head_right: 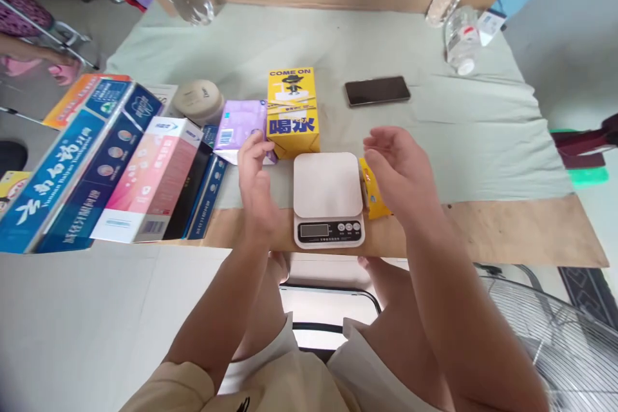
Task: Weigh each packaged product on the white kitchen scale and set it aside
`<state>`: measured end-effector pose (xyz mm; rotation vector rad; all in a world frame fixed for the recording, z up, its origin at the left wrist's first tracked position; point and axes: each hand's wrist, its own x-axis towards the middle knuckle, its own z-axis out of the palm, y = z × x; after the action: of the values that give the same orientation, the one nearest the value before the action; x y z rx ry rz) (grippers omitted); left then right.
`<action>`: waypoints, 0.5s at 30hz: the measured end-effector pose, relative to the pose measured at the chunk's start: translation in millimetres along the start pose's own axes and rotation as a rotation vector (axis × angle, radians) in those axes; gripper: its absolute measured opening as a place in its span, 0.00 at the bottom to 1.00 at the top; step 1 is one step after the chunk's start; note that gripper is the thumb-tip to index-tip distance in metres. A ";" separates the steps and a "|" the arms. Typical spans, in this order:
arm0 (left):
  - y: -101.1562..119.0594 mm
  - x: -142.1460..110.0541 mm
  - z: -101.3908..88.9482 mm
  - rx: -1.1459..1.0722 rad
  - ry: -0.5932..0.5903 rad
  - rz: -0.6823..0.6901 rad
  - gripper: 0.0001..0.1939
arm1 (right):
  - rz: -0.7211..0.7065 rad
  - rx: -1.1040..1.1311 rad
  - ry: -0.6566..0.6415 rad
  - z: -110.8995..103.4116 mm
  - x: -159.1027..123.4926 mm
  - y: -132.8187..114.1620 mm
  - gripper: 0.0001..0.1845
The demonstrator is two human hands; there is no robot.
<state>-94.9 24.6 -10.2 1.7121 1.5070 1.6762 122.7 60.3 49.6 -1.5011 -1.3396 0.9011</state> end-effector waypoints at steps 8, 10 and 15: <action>-10.4 17.5 13.4 0.008 -0.109 -0.073 0.34 | 0.238 -0.092 -0.330 95.9 83.8 -10.5 0.19; -9.0 17.8 15.9 -0.006 -0.120 -0.089 0.35 | 0.263 -0.025 -0.389 95.7 89.7 -7.5 0.19; -16.3 18.9 28.5 -0.113 -0.172 -0.192 0.37 | 0.333 0.103 -0.465 83.1 94.2 -0.7 0.15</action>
<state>-82.2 58.7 -20.7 1.5560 1.4200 1.4491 58.7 166.1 27.5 -1.5147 -1.3538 1.5830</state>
